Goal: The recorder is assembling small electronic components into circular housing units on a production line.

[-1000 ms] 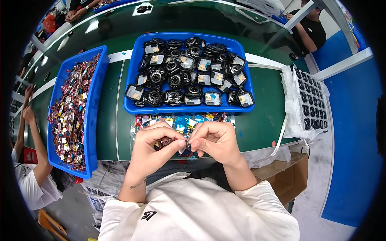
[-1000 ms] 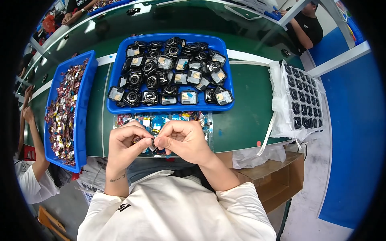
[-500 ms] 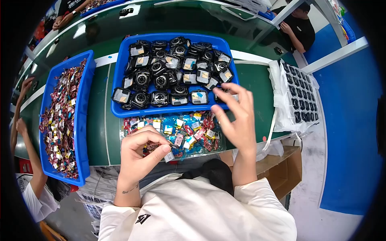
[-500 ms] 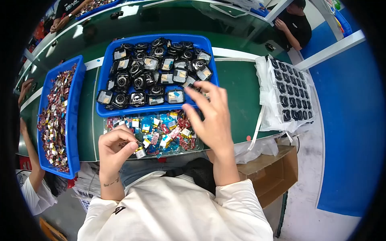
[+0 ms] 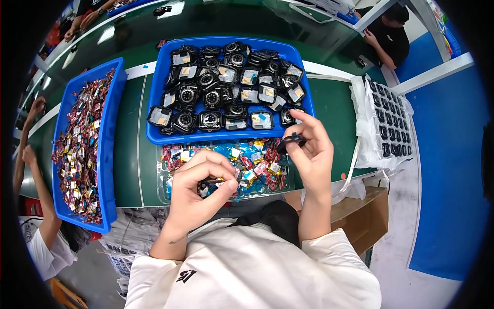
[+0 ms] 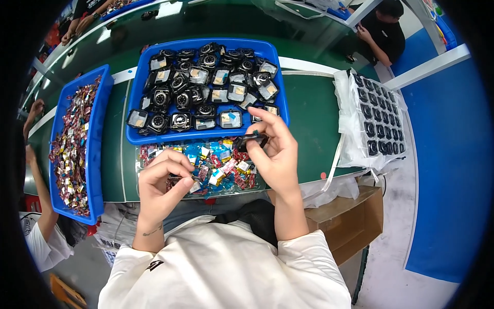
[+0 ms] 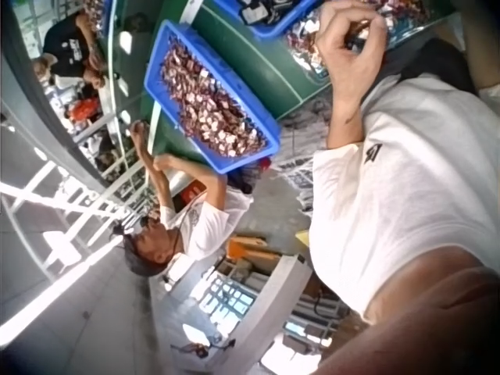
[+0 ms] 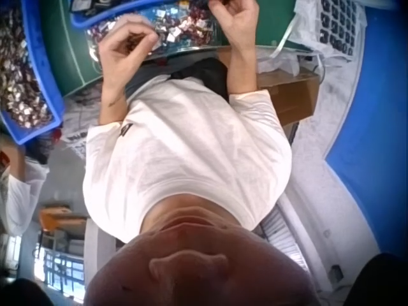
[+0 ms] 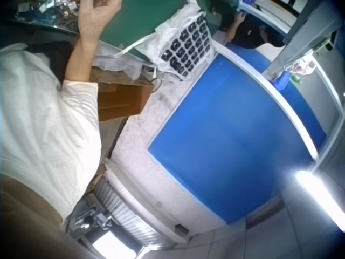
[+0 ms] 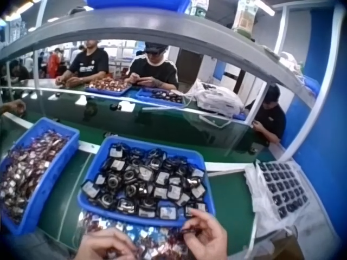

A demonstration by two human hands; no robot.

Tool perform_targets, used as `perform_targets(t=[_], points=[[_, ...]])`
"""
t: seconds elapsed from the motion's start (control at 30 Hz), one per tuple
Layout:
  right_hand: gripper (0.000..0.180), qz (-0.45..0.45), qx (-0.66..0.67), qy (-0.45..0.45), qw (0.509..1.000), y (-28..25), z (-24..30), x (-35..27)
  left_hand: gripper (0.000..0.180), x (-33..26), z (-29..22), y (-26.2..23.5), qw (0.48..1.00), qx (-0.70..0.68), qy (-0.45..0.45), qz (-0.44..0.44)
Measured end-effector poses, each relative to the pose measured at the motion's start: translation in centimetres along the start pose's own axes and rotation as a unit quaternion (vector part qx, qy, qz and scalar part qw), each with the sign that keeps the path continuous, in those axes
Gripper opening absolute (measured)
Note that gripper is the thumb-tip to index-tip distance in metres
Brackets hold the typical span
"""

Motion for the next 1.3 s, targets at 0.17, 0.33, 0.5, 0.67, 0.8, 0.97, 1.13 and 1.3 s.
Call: perform_targets(t=[0.17, 0.33, 0.5, 0.67, 0.8, 0.97, 1.13, 1.3], points=[[0.037, 0.086, -0.133, -0.088, 0.983, 3.4, 1.7, -0.5, 0.008, 0.1, -0.6, 0.3, 0.999, 0.021, 0.023, -0.028], [0.022, -0.001, -0.003, 0.037, 0.999, 3.7, 0.0, -1.3, 0.006, -0.1, 0.5, -0.1, 0.997, 0.012, -0.003, -0.081], [0.026, 0.019, 0.073, 0.077, 0.994, 5.1, -0.6, -2.0, 0.006, 0.2, 1.1, -0.8, 0.990, 0.054, -0.028, -0.130], [0.029, 0.076, 0.026, 0.020, 0.997, 6.3, 0.2, -1.9, 0.004, 0.3, 0.8, -1.1, 0.985, 0.098, -0.016, -0.141], [0.026, 0.083, 0.020, 0.013, 0.996, 6.3, 0.5, -1.9, 0.004, 0.4, 1.3, -1.3, 0.986, 0.091, -0.024, -0.135], [0.024, 0.068, 0.023, 0.016, 0.997, 6.1, 0.4, -2.0, 0.003, 0.4, 1.2, -1.3, 0.986, 0.087, -0.028, -0.143], [0.023, 0.065, 0.021, 0.025, 0.997, 6.2, 0.3, -2.1, 0.004, 0.3, 1.7, -1.3, 0.987, 0.075, -0.041, -0.136], [0.023, 0.066, 0.020, 0.031, 0.997, 6.2, 0.2, -2.3, 0.004, 0.3, 2.0, -1.4, 0.986, 0.060, -0.059, -0.142]])
Point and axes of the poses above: each hand's wrist, its own x-axis towards the middle knuckle, its own y-axis out of the palm, z = x × y, the point moved 10 cm from there along x, towards the middle knuckle, and after that the axes turned 6 degrees about -x, right-handed, at the moved point
